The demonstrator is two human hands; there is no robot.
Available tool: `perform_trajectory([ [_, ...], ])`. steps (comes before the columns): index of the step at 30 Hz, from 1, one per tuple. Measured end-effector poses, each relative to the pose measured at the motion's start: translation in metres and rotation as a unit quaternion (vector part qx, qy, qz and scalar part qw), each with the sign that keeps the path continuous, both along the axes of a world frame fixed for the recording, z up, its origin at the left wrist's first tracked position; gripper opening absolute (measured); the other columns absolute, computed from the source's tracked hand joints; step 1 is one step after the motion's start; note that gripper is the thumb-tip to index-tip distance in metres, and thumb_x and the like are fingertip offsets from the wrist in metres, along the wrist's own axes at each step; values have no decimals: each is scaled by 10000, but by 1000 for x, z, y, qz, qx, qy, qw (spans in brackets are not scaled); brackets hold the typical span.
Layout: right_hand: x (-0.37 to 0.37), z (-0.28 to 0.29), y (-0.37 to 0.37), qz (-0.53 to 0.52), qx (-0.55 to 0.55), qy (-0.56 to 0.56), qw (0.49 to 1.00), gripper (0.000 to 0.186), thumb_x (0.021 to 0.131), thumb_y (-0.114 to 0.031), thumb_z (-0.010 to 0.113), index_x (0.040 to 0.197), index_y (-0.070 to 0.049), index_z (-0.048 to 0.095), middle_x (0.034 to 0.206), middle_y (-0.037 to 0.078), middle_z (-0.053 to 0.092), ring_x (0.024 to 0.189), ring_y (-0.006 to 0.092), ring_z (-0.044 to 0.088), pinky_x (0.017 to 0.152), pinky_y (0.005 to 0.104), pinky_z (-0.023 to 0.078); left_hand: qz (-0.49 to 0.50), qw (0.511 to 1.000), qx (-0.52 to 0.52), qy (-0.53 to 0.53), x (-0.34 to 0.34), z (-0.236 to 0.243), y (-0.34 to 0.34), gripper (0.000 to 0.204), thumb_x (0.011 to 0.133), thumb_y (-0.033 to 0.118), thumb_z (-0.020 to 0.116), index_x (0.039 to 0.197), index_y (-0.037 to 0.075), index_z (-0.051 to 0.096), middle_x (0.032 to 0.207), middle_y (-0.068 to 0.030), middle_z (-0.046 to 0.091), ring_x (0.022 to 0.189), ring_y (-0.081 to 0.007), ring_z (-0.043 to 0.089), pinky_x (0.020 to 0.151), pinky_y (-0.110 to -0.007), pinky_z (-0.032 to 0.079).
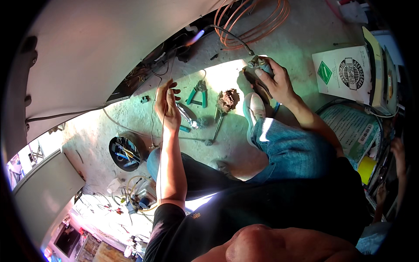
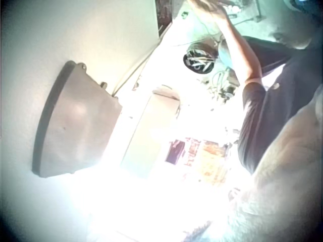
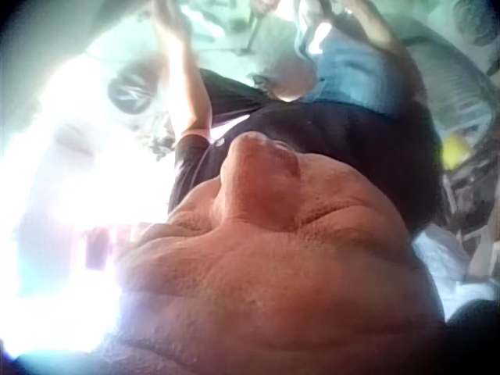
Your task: The person sits on the floor and uses a blowtorch to heat copper pipes and fittings. They apply solder to the heated joints to create a seal. The person repeats this process for multiple connections under a cabinet.
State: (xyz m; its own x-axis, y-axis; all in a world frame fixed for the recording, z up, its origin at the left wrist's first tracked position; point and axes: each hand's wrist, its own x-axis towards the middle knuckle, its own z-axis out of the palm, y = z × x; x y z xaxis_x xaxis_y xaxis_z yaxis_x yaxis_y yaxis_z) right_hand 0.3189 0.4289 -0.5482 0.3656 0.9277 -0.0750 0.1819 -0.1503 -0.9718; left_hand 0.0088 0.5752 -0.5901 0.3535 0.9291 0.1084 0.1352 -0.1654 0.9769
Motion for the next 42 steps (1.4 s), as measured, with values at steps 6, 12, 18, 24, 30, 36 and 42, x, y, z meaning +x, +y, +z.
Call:
perform_trajectory([
  [6, 2, -2, 0, -6, -20, 39, 999, 316, 1007, -201, 644, 1233, 14, 595, 868, 32, 666, 673, 75, 603, 595, 252, 502, -10, 997, 21, 80, 3, 3, -1, 270, 1054, 139, 524, 1266, 12, 633, 1090, -85, 693, 897, -150, 673, 757, -262, 528],
  [12, 5, -6, -4, -6, -21, 13, 1000, 301, 996, -167, 644, 1232, 16, 604, 897, 29, 676, 706, 65, 611, 646, 239, 506, -55, 986, 48, 150, 10, 1, -4, 223, 1002, 78, 592, 1199, 7, 670, 1043, -96, 714, 876, -161, 699, 764, -269, 537],
  [18, 4, -3, 1, -1, -40, -65, 997, 331, 964, -218, 683, 1193, 11, 612, 792, 163, 638, 707, 185, 601, 668, 362, 491, -43, 986, -4, 163, 13, -1, -13, 204, 978, 18, 588, 1155, -8, 685, 1019, -110, 724, 856, -144, 692, 779, -277, 546],
  [24, 14, 7, -7, 38, -25, -80, 996, 326, 966, -141, 636, 1242, 31, 615, 1055, 115, 718, 930, 145, 644, 846, 317, 516, -173, 966, -186, -39, 23, -25, -24, 215, 1027, 91, 557, 1195, 6, 659, 1091, -108, 716, 948, -159, 685, 831, -295, 546],
  [30, -3, 18, -7, 106, 6, -90, 990, 443, 947, -144, 563, 1352, 32, 519, 875, 72, 598, 729, 151, 518, 668, 314, 427, -305, 906, -254, -146, 23, -18, -31, 389, 1039, 237, 522, 1334, -15, 553, 1236, -184, 650, 1030, -275, 685, 887, -397, 568],
  [36, -23, 12, -4, 203, 34, -47, 978, 545, 915, -196, 559, 1404, -8, 408, 902, 118, 619, 777, 176, 544, 745, 325, 440, -305, 911, -268, -72, 27, 2, -41, 376, 1045, 199, 451, 1297, -60, 553, 1140, -163, 689, 1024, -260, 681, 884, -371, 557],
  [42, -49, 3, -2, 232, -4, -32, 972, 443, 912, -164, 623, 1294, -33, 442, 1094, 199, 659, 1063, 346, 650, 930, 413, 478, -238, 963, -123, -39, 26, -13, -51, 441, 1067, 344, 407, 1095, -21, 654, 1070, -135, 713, 937, -206, 672, 840, -337, 517],
])
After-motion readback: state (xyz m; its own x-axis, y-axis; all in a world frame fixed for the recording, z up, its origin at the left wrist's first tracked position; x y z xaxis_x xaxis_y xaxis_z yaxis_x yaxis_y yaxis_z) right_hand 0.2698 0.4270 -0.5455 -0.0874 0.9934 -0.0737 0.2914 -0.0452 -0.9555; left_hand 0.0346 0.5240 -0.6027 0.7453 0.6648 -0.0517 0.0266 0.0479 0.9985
